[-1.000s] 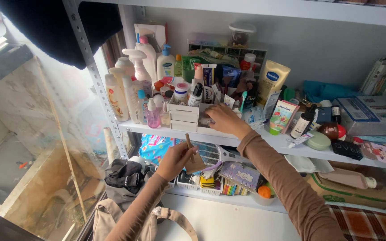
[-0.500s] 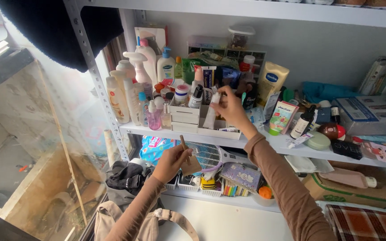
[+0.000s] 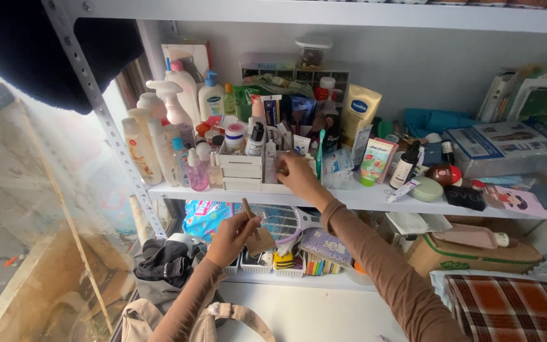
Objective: Organizing and arranging various cosmetic and skincare products on a storage shelf.
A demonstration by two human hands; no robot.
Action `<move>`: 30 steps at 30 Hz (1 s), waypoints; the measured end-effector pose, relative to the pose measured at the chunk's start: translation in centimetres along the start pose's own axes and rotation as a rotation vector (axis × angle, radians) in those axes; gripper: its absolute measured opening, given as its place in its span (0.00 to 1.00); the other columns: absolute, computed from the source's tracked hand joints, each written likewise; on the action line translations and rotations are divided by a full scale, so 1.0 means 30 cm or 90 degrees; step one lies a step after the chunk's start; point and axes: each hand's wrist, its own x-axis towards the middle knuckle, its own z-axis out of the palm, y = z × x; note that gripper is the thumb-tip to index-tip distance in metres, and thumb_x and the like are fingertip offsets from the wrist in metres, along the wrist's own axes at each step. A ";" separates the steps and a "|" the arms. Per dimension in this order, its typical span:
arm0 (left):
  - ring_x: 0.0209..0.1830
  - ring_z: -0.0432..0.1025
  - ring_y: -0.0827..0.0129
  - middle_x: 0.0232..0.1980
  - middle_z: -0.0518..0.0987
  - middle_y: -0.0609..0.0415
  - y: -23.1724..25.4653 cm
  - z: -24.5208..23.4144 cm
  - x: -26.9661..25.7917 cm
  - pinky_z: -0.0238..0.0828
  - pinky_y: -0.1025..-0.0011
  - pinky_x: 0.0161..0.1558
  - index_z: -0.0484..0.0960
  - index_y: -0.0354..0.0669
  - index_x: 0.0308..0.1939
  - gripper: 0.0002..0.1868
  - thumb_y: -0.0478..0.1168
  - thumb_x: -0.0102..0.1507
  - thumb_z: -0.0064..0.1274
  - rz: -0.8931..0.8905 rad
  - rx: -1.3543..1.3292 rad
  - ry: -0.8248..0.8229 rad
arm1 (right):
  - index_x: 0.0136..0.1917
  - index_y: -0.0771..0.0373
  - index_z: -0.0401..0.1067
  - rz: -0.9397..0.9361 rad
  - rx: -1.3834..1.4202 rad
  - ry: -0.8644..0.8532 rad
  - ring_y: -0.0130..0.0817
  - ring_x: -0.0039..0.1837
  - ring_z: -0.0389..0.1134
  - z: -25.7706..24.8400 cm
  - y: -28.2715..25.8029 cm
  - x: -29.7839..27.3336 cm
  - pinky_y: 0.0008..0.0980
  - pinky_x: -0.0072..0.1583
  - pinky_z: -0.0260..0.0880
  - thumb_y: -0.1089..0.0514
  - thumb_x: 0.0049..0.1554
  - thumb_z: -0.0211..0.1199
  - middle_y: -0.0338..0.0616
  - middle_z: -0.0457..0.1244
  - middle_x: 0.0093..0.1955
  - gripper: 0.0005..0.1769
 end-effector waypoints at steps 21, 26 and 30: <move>0.30 0.76 0.77 0.31 0.84 0.55 -0.002 0.224 0.022 0.72 0.75 0.33 0.83 0.34 0.44 0.16 0.45 0.68 0.51 0.103 -0.111 -0.074 | 0.36 0.67 0.66 0.248 -0.129 0.487 0.40 0.34 0.67 -0.464 0.516 -0.573 0.39 0.39 0.67 0.61 0.49 0.75 0.49 0.64 0.31 0.17; 0.26 0.69 0.75 0.27 0.81 0.52 0.050 0.165 -0.018 0.68 0.73 0.30 0.83 0.34 0.42 0.16 0.46 0.68 0.52 0.037 -0.041 -0.106 | 0.47 0.66 0.62 0.205 0.044 0.553 0.34 0.33 0.67 -0.402 0.417 -0.589 0.33 0.38 0.66 0.66 0.53 0.70 0.47 0.64 0.33 0.17; 0.27 0.72 0.78 0.28 0.82 0.54 -0.006 0.101 -0.029 0.70 0.74 0.32 0.82 0.34 0.41 0.16 0.46 0.68 0.52 0.029 -0.075 -0.078 | 0.61 0.64 0.52 0.092 0.382 0.501 0.33 0.35 0.68 -0.334 0.173 -0.508 0.27 0.34 0.64 0.69 0.60 0.63 0.50 0.66 0.40 0.23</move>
